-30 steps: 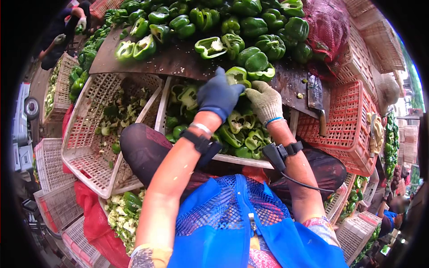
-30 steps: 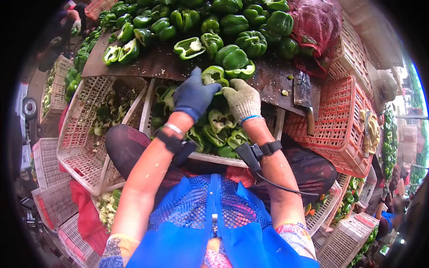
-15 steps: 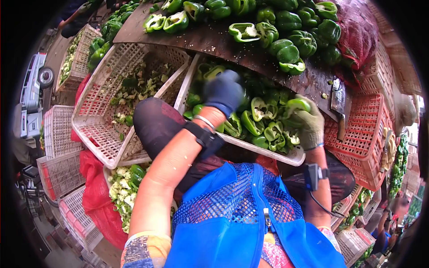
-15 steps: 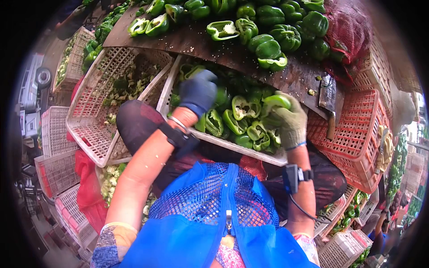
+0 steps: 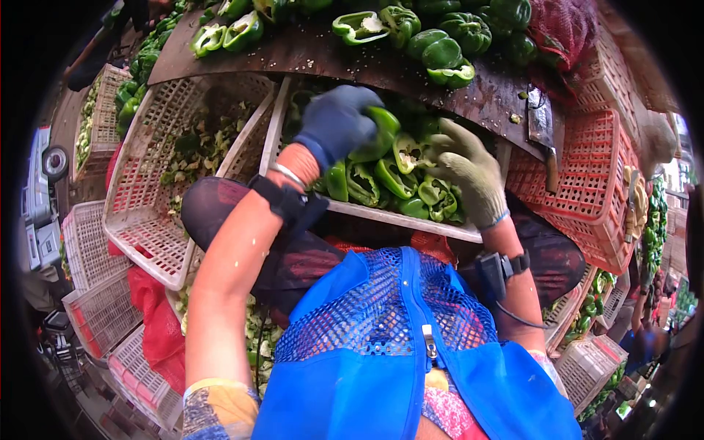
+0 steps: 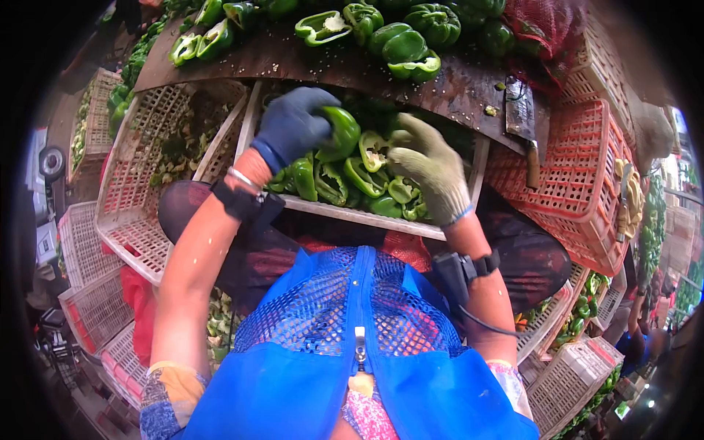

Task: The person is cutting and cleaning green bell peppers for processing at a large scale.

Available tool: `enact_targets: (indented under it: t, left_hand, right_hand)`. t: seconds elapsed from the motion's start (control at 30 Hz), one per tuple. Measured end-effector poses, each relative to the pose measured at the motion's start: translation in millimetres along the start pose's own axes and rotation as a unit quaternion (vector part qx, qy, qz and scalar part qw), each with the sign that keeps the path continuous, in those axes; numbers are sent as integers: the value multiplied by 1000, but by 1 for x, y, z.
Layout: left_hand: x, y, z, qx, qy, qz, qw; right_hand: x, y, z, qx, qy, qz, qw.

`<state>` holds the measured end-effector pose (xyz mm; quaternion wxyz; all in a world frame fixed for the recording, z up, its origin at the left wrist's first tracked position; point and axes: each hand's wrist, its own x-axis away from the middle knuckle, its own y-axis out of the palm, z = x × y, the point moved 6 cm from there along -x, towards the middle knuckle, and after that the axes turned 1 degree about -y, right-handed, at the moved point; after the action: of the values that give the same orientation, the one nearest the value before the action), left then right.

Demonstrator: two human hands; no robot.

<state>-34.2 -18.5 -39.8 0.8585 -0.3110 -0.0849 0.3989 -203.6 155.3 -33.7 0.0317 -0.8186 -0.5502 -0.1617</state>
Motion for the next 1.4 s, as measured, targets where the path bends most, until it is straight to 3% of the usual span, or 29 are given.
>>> enact_targets:
  t: [0.07,0.1,0.17,0.23,0.3,0.33,0.37,0.43,0.47,0.5,0.53,0.67,0.77,0.8,0.83,0.87,1.03,1.1,1.17,1.27,1.3,1.37,1.4]
  left_hand:
    - [18,11,54,-42,174,-33,983]
    - [27,19,70,-58,217,-61,973]
    - [38,16,66,1,51,-28,998]
    - [47,14,42,-2,0,18,1000]
    - [53,18,26,48,-69,-49,995]
    - [57,17,29,62,-96,-78,990]
    - [63,19,31,74,-122,-107,984]
    - [70,22,51,-9,-13,-103,995]
    - [75,28,66,-45,45,-96,993]
    - [78,32,79,-80,105,-88,987]
    - [77,31,79,-56,80,-82,992]
    - [74,34,75,-37,-18,-207,978]
    - [79,40,65,-230,-48,-243,941]
    - [80,36,66,-239,-39,-229,943]
    - [78,29,67,-249,-27,-214,944]
    - [77,24,68,-259,-14,-200,945]
    - [65,20,53,-237,38,-66,968]
    - [59,24,41,-216,52,-9,975]
    - [51,30,27,-170,20,18,985]
    - [30,17,2,-147,-100,103,979]
    - [22,6,-10,-127,-126,128,975]
    - [15,-25,-22,-49,-119,187,974]
    - [14,-51,-22,-102,-74,222,967]
  right_hand:
    - [-9,35,4,-83,44,-112,989]
    - [-10,46,10,-120,70,-172,975]
    - [6,55,13,-242,121,-156,950]
    - [10,56,24,-272,119,-120,947]
    - [24,58,25,-264,149,-181,935]
    - [30,60,23,-199,176,-159,951]
    - [31,61,25,-213,172,-166,947]
    - [33,60,34,-242,163,-178,940]
    - [35,65,37,-311,182,-214,908]
    - [34,58,47,-281,162,-208,923]
    - [32,53,55,-248,140,-203,937]
    - [32,46,55,-48,57,-175,982]
    - [30,43,56,82,-65,-181,978]
    - [40,51,45,-38,103,-151,982]
    - [51,59,46,-155,264,-113,945]
    - [46,63,51,-125,259,-99,953]
    - [34,74,50,-297,161,-115,934]
    - [29,74,52,-280,169,-58,943]
    - [19,70,65,-273,183,-8,944]
    - [32,77,58,-318,188,39,928]
    - [34,82,62,-354,153,-31,922]
    - [34,82,52,-305,129,34,943]
    - [32,77,36,-209,127,46,969]
